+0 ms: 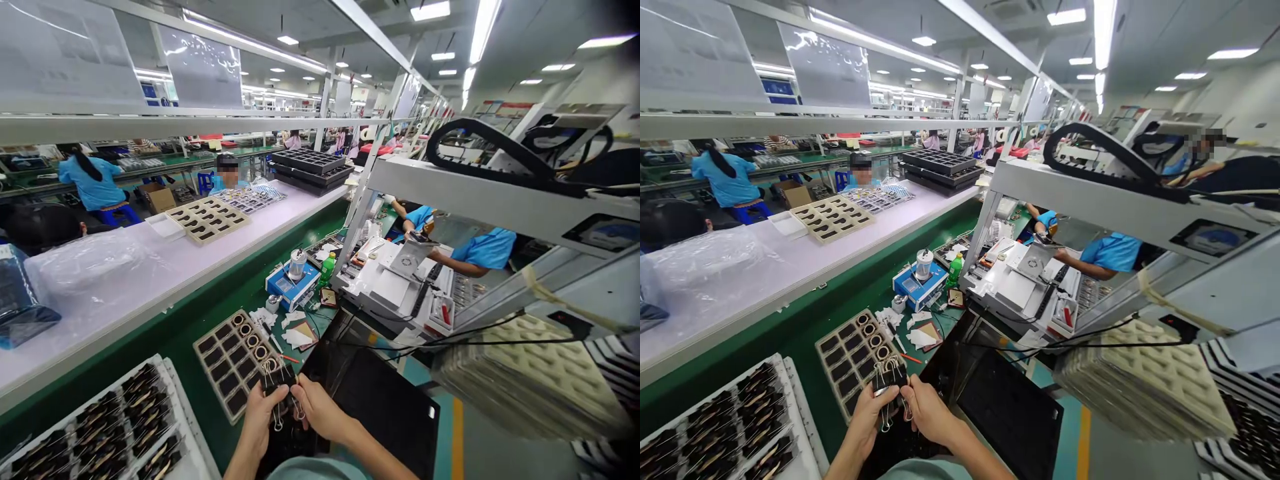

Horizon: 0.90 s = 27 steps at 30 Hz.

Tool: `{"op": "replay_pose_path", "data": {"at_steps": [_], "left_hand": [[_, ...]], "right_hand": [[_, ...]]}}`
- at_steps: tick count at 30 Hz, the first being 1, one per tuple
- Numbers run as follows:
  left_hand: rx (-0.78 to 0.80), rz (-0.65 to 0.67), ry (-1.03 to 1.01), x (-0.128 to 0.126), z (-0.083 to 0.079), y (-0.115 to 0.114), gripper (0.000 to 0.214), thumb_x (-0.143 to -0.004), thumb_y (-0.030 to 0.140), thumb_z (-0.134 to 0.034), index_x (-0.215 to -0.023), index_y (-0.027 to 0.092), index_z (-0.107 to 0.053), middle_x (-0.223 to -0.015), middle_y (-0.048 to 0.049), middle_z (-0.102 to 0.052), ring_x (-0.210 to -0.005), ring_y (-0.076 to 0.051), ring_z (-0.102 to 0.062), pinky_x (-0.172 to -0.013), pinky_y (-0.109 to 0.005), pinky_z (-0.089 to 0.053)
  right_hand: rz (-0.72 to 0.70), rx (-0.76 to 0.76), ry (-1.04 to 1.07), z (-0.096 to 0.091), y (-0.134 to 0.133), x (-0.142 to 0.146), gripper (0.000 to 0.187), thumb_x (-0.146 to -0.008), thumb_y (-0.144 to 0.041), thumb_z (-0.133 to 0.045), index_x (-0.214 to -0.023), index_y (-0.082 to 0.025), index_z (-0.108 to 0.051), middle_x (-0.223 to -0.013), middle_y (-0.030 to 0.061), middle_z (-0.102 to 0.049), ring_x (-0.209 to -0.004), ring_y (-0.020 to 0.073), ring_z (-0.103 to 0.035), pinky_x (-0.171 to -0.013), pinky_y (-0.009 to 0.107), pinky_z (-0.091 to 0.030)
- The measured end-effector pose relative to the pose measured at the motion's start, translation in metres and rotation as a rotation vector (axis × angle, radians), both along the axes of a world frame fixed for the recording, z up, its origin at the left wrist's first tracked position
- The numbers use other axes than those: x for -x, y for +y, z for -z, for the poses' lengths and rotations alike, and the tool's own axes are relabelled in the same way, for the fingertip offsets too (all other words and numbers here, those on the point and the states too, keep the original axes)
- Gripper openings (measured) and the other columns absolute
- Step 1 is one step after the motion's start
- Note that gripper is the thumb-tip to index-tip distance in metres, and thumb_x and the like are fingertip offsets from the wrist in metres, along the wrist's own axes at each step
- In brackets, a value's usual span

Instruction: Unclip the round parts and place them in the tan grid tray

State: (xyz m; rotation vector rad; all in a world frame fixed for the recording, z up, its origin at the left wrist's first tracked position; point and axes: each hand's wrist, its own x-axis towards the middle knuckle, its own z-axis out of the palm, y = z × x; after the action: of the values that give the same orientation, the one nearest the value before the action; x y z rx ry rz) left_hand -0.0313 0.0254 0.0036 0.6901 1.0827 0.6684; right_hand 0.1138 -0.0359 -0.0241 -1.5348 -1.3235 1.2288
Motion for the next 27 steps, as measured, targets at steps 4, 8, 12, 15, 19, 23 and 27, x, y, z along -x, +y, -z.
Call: {"op": "replay_pose_path", "data": {"at_steps": [4,8,12,15,19,23,27], "left_hand": [[0.018,-0.074,-0.071,-0.001,0.009,-0.004,0.049,-0.047,0.035,-0.094,-0.084,0.015,-0.069,-0.079,-0.0073,-0.074,-0.069,-0.022,-0.069,-0.066,-0.031,-0.054],[0.093,-0.126,-0.097,0.002,0.009,-0.002,0.047,-0.046,0.03,-0.094,-0.082,0.013,-0.07,-0.077,-0.0086,-0.075,-0.066,-0.023,-0.07,-0.063,-0.03,-0.055],[0.135,-0.234,-0.095,0.006,0.007,0.003,0.037,-0.053,0.022,-0.091,-0.083,0.015,-0.07,-0.081,-0.0075,-0.077,-0.071,-0.023,-0.073,-0.064,-0.03,-0.057],[0.113,-0.218,-0.103,0.002,0.008,0.003,0.037,-0.054,0.022,-0.091,-0.084,0.015,-0.071,-0.084,-0.0084,-0.077,-0.075,-0.024,-0.073,-0.068,-0.031,-0.058],[0.065,-0.133,-0.105,-0.01,0.007,-0.007,0.045,-0.049,0.023,-0.093,-0.088,0.015,-0.073,-0.087,-0.0088,-0.077,-0.087,-0.026,-0.073,-0.08,-0.033,-0.057],[0.096,-0.055,-0.11,-0.021,0.018,-0.013,0.048,-0.048,0.022,-0.092,-0.091,0.015,-0.073,-0.09,-0.0071,-0.077,-0.092,-0.025,-0.072,-0.088,-0.034,-0.054],[0.21,-0.069,-0.091,-0.023,0.042,-0.011,0.037,-0.055,0.022,-0.089,-0.087,0.016,-0.071,-0.085,-0.004,-0.075,-0.081,-0.018,-0.071,-0.084,-0.032,-0.055]], "right_hand": [[-0.053,0.03,0.159,0.0,-0.004,0.003,0.047,-0.09,-0.067,-0.048,-0.099,-0.021,-0.045,-0.07,-0.0034,-0.058,-0.047,0.0076,-0.05,-0.042,0.018,-0.037],[-0.039,0.137,0.227,0.0,-0.012,0.009,0.05,-0.082,-0.063,-0.059,-0.103,-0.02,-0.043,-0.067,-0.0061,-0.057,-0.037,0.0062,-0.046,-0.035,0.017,-0.032],[-0.046,0.218,0.33,0.003,-0.021,0.011,0.051,-0.076,-0.059,-0.064,-0.103,-0.022,-0.042,-0.074,-0.0039,-0.06,-0.043,0.0089,-0.056,-0.039,0.017,-0.039],[-0.048,0.277,0.403,0.008,-0.024,0.012,0.051,-0.068,-0.055,-0.071,-0.099,-0.022,-0.047,-0.085,-0.0019,-0.059,-0.057,0.0097,-0.059,-0.047,0.02,-0.046],[-0.089,0.249,0.136,0.008,-0.023,0.025,0.037,-0.086,-0.052,-0.057,-0.074,-0.017,-0.053,-0.062,-0.0036,-0.047,-0.054,0.0079,-0.044,-0.048,0.019,-0.033],[-0.096,0.164,-0.132,0.011,-0.025,0.028,0.041,-0.092,-0.041,-0.056,-0.061,-0.014,-0.054,-0.055,-0.0031,-0.044,-0.055,0.0078,-0.037,-0.051,0.022,-0.024],[-0.137,0.173,-0.206,0.017,-0.048,0.012,0.041,-0.094,-0.039,-0.054,-0.064,-0.013,-0.062,-0.056,-0.002,-0.051,-0.054,0.0087,-0.041,-0.055,0.024,-0.026]]}}
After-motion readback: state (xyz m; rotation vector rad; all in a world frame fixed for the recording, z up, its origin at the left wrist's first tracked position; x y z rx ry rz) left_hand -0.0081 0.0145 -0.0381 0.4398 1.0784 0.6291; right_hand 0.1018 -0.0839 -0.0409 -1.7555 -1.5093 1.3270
